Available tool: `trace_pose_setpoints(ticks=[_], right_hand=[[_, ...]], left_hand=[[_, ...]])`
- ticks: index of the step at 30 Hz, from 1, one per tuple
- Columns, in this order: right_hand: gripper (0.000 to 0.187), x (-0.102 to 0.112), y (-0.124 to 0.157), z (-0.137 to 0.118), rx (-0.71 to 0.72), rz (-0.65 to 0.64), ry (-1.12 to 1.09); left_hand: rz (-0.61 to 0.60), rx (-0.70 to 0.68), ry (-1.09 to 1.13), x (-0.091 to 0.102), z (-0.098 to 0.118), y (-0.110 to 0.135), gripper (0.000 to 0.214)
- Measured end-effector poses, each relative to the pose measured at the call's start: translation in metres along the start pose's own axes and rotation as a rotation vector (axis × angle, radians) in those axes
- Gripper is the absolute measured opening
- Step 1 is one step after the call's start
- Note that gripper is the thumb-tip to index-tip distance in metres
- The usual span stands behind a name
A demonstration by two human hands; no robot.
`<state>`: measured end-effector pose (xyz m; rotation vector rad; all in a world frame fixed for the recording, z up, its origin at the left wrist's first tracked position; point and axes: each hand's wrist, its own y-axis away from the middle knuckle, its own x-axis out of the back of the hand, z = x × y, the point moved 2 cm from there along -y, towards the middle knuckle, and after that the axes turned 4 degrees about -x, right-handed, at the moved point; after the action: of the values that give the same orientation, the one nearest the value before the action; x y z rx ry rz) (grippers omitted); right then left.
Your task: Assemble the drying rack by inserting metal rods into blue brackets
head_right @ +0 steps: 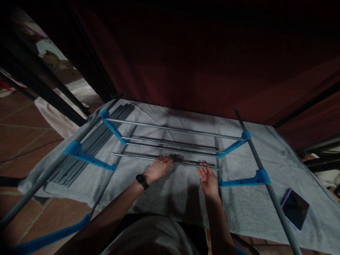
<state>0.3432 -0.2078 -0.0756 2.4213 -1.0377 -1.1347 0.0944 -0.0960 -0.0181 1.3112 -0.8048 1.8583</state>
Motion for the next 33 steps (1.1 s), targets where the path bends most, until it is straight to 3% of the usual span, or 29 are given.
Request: trace_pose_setpoints(ticks=[8, 18, 27, 33], right_hand=[[0.007, 0.001, -0.001, 0.003, 0.016, 0.02, 0.02], [0.007, 0.003, 0.001, 0.005, 0.02, 0.028, 0.063], [0.017, -0.002, 0.004, 0.008, 0.067, -0.01, 0.054], [0.021, -0.011, 0.006, -0.001, 0.105, 0.023, -0.007]], left_hand=[[-0.035, 0.009, 0.033, 0.008, 0.0, 0.0, 0.03], [-0.039, -0.035, 0.025, -0.006, -0.004, -0.003, 0.03], [0.076, 0.025, -0.007, -0.023, -0.013, -0.001, 0.036], [0.148, 0.056, -0.083, -0.015, -0.02, 0.007, 0.037]])
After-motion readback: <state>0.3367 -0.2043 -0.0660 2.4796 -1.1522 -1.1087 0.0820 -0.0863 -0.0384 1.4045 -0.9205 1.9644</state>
